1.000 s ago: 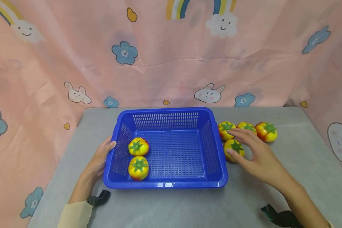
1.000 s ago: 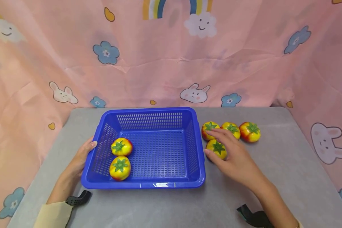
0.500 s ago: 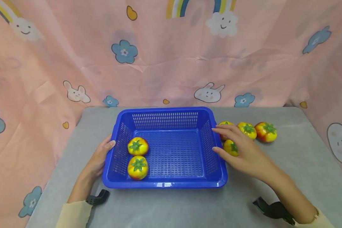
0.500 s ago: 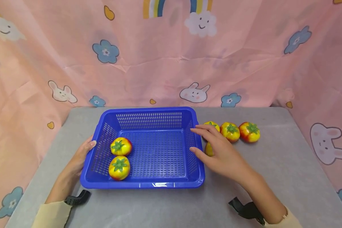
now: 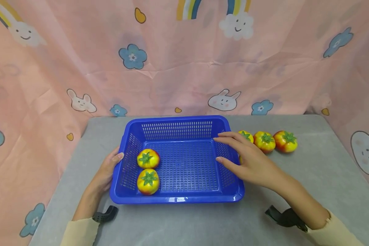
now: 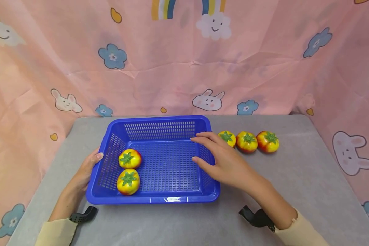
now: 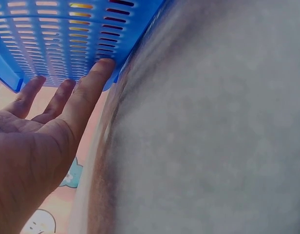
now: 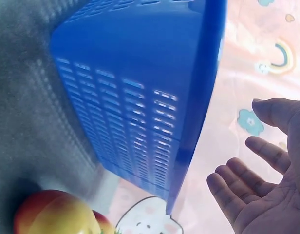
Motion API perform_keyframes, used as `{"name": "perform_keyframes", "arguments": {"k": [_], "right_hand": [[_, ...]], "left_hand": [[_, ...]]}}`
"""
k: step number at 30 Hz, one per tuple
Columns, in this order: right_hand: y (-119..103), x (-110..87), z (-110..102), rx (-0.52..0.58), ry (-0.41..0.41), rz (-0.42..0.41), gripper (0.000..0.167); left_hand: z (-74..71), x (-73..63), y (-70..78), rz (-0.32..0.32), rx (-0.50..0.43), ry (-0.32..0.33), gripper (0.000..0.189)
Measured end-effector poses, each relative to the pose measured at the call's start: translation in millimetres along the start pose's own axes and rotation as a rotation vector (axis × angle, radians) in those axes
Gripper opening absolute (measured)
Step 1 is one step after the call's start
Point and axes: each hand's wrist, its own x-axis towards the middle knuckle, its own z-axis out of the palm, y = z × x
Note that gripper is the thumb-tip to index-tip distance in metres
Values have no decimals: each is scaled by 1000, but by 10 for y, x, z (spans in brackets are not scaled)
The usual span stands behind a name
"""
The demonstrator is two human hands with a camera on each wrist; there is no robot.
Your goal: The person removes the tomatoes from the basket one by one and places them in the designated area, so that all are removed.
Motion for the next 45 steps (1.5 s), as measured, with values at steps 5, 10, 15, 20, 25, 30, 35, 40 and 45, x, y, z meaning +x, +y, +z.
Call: {"name": "perform_keyframes", "arguments": {"k": [5, 10, 15, 20, 25, 30, 35, 40, 45], "right_hand": [[-26, 39, -21, -18, -4, -17, 54], [-55, 88, 4, -8, -24, -35, 53], [-94, 153, 73, 9, -62, -62, 54], [-144, 215, 118, -9, -73, -93, 55], [-220, 300, 175, 8, -88, -114, 60], [-278, 373, 195, 12, -130, -114, 63], [-303, 437, 201, 5, -145, -132, 64], [-341, 516, 230, 8, -159, -136, 66], [-381, 577, 233, -3, -190, -142, 65]], "left_hand": [[22, 41, -22, -18, -32, 14, 62], [30, 60, -4, -24, -25, 25, 61], [13, 16, 39, -18, 5, 28, 59], [7, 7, 42, -21, 9, 23, 55], [0, 0, 33, -20, 8, 25, 58], [11, 1, 17, -14, 12, 19, 61], [16, 7, -7, -19, 8, 22, 60], [4, 6, -24, -16, -5, 38, 56], [-8, 7, -20, -17, -18, 42, 53]]}}
